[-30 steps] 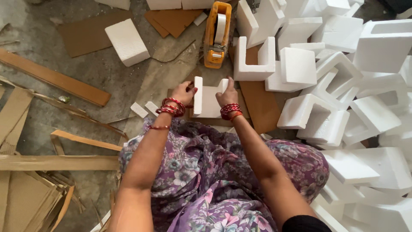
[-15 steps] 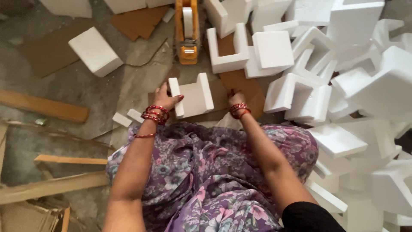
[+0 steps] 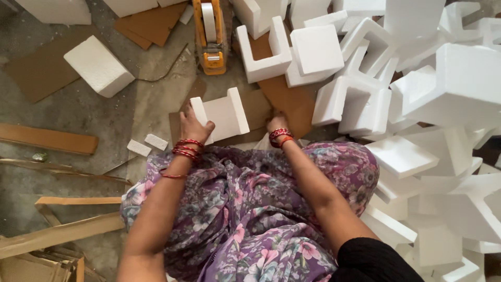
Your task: The person assembles protective packaging by placing white foam pieces into a cardboard box and securing them with tape. The person repeats this process with multiple foam pieces and cardboard sheets.
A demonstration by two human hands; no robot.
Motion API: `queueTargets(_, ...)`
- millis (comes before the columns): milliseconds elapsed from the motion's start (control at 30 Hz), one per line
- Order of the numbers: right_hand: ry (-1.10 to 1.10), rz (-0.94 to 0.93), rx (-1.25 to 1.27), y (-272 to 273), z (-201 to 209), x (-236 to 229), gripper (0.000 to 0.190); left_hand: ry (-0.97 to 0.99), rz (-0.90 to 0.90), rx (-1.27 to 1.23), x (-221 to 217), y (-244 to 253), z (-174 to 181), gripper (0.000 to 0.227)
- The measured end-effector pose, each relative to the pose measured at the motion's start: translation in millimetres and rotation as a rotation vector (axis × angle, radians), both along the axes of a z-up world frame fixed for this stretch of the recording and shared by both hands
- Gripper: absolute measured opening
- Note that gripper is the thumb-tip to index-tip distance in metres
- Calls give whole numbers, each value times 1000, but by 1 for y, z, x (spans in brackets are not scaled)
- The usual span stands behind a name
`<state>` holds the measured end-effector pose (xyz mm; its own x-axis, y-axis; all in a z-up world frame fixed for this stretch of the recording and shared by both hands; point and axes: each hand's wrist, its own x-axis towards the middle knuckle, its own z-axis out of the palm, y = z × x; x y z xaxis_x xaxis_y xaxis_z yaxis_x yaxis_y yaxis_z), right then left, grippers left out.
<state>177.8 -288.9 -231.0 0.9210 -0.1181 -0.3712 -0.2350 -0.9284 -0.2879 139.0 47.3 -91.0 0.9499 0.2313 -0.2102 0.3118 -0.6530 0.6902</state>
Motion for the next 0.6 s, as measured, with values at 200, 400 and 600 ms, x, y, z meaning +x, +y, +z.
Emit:
queueTargets(200,-254,-212,-36,-22,13,-1,52,106,61,49,5,-13,16,95)
queueTargets(400,-113,-235,-24,-7,23,7,38,170,79,35,5,-15,32,95)
queueTargets(600,-221,-255,196,7,59,23,52,125,72,38,2,-14,23,95)
